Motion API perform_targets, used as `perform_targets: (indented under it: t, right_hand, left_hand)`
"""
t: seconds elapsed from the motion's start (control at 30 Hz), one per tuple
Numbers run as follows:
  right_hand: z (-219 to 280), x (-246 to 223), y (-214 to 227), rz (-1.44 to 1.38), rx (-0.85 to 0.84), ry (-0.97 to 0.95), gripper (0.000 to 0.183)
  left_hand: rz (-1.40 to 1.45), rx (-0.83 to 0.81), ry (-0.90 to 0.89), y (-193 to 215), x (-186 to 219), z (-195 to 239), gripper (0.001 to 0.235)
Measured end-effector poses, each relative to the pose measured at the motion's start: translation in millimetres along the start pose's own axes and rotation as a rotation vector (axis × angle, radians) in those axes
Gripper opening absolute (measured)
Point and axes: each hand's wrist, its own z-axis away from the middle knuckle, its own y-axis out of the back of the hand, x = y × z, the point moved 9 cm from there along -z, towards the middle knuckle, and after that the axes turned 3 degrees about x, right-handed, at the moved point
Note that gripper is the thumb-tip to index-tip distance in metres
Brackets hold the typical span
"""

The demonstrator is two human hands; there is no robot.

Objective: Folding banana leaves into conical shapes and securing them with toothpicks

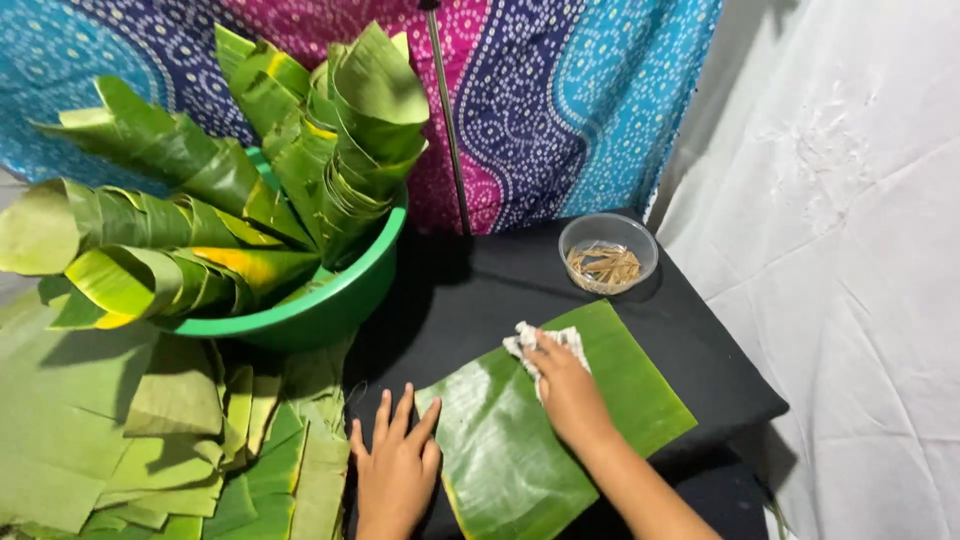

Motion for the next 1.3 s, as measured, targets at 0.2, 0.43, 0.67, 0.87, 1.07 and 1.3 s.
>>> perform_targets:
  t: [0.2,0.43,0.67,0.87,1.07,1.3]
  right_hand:
    - [0.8,-1.2,-11.7,-0.047,-0.045,-0.081,0.045]
    - [8.8,-22.7,-8.4,-0.04,-0.017,0.005,0.045]
    - [48.5,-163.8,-36.1,-0.113,-0.204,0.209,0.046]
    - [56.2,-144.9,-41.1,-0.035,-0.123,0.335,0.046]
    - [30.7,-45.8,-22.9,-0.123,-0.211,0.103,0.043]
    - [0.4,76.9,37.6,0.099,-0.047,-0.114,0.046]
  left_hand:
    - [-0.063,0.017,-0.005,-19.3,-10.7,-2.8,0.06]
    - [-0.028,0.023,-0.015,5.5,6.5,1.5,0.052]
    - [0.008,-0.015,0.042,9.2,3.5,-0.4,0.031]
    - [0.006,-0.075,-0.013,11.5,3.8,1.7,0.032]
    - [0.066,-0.103,0.017,13.6,5.2,1.5,0.047]
    - [0.11,-0.122,0.03,19.8,9.6,0.2,0.048]
